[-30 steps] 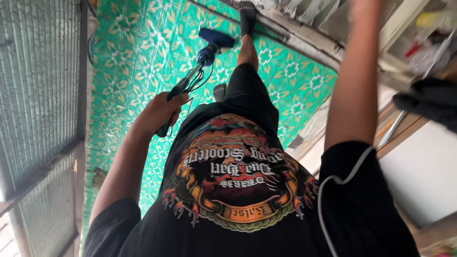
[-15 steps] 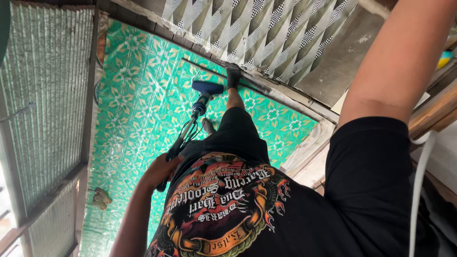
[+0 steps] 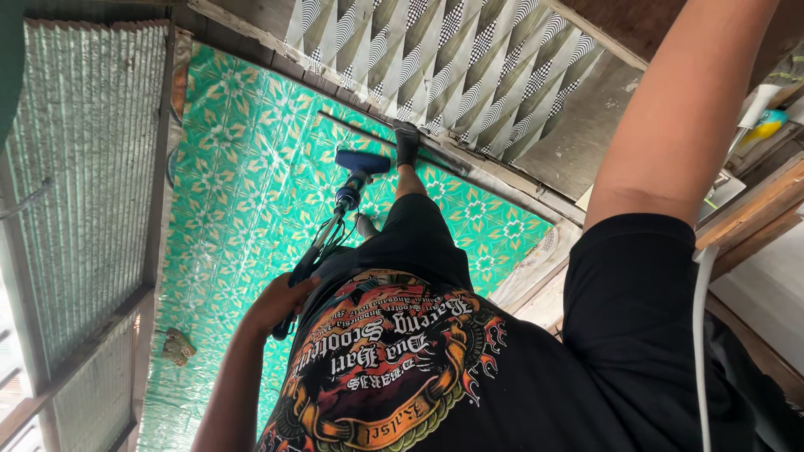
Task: The person vacuums a patterned green floor mat by moving a vacuum head across the surface while managing the power cord.
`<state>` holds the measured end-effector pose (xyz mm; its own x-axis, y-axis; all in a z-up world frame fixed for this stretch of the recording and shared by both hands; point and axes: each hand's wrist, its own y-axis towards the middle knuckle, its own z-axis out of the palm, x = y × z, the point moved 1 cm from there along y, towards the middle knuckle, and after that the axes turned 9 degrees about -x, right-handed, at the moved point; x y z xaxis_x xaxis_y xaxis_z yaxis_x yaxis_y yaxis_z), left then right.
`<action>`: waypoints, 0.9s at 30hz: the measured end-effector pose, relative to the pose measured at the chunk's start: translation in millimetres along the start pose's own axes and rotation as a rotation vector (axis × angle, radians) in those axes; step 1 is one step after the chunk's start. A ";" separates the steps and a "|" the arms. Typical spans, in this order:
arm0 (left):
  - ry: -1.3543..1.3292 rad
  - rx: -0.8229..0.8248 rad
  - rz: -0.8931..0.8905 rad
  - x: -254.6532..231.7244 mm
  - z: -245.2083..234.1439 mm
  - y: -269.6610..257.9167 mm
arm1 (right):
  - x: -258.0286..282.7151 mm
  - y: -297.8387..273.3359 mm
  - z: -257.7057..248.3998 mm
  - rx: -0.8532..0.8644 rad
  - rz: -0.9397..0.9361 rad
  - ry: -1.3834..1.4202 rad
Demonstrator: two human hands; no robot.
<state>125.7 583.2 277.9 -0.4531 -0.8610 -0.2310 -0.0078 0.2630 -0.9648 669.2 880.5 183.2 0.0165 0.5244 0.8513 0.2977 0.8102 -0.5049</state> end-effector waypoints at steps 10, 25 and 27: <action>-0.008 0.022 0.012 3.0 -1.5 -1.5 | -47.6 -30.3 50.7 0.052 -0.053 -0.028; 0.066 0.070 0.115 64.0 -8.0 -6.5 | -219.4 -246.9 215.7 0.626 -0.907 -0.250; 0.070 0.080 0.191 87.1 -8.3 -7.7 | -218.2 -322.1 245.1 0.779 -0.468 -0.833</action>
<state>79.0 509.8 266.2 -0.5003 -0.7660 -0.4036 0.1534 0.3804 -0.9120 335.8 569.3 125.1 -0.6374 -0.0825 0.7661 -0.5419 0.7549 -0.3695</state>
